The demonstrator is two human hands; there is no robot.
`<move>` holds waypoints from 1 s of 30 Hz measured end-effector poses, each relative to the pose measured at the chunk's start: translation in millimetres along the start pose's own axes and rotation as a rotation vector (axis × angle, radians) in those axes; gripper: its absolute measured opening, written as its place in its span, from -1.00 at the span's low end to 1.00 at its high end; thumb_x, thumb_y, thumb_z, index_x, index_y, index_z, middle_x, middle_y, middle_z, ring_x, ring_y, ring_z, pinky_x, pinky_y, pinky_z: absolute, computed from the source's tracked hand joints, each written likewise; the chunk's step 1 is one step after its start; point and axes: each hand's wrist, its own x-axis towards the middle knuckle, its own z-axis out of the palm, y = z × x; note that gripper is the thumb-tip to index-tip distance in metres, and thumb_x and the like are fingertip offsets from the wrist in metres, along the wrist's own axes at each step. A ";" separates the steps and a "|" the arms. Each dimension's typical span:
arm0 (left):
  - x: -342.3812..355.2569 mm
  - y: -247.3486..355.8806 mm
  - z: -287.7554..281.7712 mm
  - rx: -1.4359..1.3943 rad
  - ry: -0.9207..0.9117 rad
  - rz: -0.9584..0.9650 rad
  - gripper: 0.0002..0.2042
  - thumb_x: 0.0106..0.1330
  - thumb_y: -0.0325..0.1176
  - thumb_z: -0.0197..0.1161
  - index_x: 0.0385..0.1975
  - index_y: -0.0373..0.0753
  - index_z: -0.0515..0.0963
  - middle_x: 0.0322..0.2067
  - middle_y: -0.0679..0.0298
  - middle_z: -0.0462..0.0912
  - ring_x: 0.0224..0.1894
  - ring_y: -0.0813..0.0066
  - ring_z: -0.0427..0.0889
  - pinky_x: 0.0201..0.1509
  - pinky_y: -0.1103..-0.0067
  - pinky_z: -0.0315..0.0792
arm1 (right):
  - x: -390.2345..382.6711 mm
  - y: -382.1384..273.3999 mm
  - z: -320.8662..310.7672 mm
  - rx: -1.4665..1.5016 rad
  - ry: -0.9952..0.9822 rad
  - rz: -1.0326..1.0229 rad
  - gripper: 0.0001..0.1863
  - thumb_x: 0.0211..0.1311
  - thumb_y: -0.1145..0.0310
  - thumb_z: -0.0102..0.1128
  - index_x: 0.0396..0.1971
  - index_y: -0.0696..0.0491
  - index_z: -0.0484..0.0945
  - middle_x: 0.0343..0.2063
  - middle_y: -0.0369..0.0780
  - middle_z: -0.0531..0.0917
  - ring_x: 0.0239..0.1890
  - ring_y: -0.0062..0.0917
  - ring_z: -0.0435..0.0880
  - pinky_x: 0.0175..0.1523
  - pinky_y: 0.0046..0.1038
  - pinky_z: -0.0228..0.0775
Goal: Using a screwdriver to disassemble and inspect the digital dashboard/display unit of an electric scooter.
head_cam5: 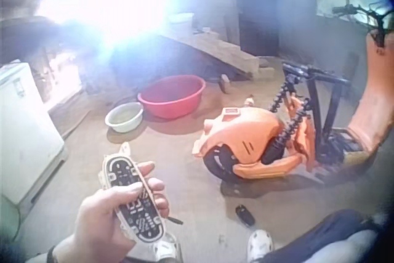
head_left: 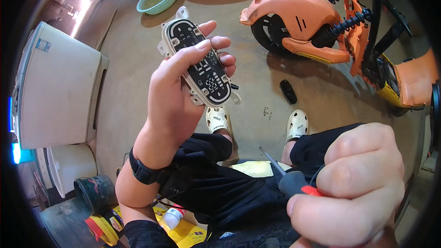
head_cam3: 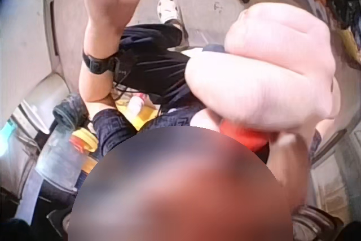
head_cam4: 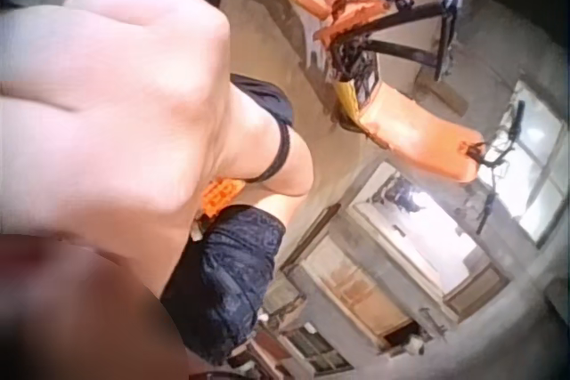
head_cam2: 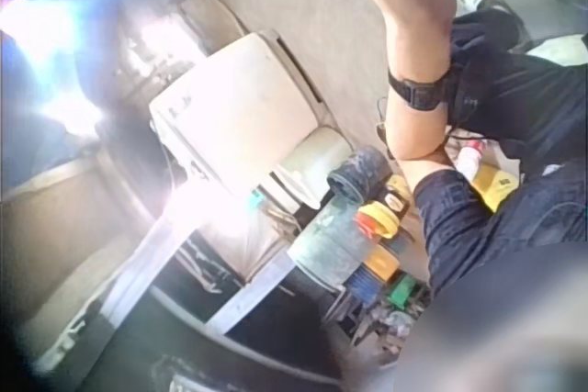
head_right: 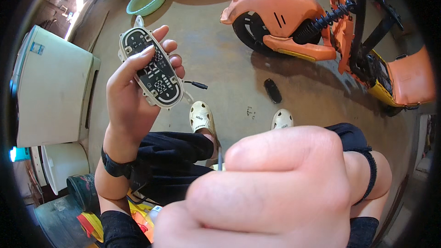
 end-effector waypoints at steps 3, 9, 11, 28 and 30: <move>-0.3 -9.3 -0.1 0.044 -0.014 -0.049 -0.48 0.46 -0.38 0.08 0.38 -0.43 0.26 -0.01 0.08 0.58 -0.04 0.30 0.62 0.12 0.39 0.57 | -10.6 6.2 -10.1 -0.007 -0.096 0.122 -0.58 -0.03 0.47 0.31 -0.13 -0.27 0.71 -0.40 -0.14 0.64 -0.64 -0.48 0.46 -0.59 -0.51 0.24; 0.8 -19.9 8.3 0.100 0.050 -0.076 -0.46 0.43 -0.36 0.10 0.37 -0.44 0.26 -0.05 0.08 0.59 -0.09 0.32 0.63 0.08 0.44 0.55 | -13.6 60.2 -4.2 0.062 0.023 -0.497 -0.64 0.16 0.41 0.30 -0.04 -0.27 0.63 -0.53 -0.31 0.53 -0.66 -0.67 0.41 -0.61 -0.62 0.19; 7.8 -26.0 15.0 0.158 0.066 -0.094 -0.45 0.43 -0.33 0.10 0.37 -0.43 0.26 -0.05 0.11 0.59 -0.11 0.39 0.64 0.05 0.47 0.57 | -29.7 47.6 -19.9 0.090 -0.110 -0.181 -0.70 0.02 0.31 0.43 -0.22 0.07 0.68 -0.61 -0.37 0.49 -0.64 -0.66 0.49 -0.57 -0.62 0.19; 4.4 -9.0 25.4 0.240 0.147 -0.133 -0.44 0.35 -0.34 0.18 0.33 -0.43 0.30 -0.14 0.15 0.58 -0.20 0.40 0.64 -0.06 0.51 0.56 | -3.8 50.3 3.0 0.057 0.281 -0.459 -0.35 0.33 0.54 0.13 0.22 -0.62 0.58 -0.52 -0.39 0.49 -0.69 -0.67 0.30 -0.62 -0.59 0.15; 4.1 -6.8 24.0 0.228 0.132 -0.145 -0.44 0.35 -0.35 0.20 0.33 -0.40 0.30 -0.12 0.14 0.59 -0.16 0.39 0.66 -0.04 0.49 0.57 | -5.0 57.9 4.3 -0.033 0.211 -0.471 -0.36 0.34 0.52 0.15 0.23 -0.61 0.57 -0.49 -0.39 0.50 -0.69 -0.67 0.31 -0.62 -0.59 0.17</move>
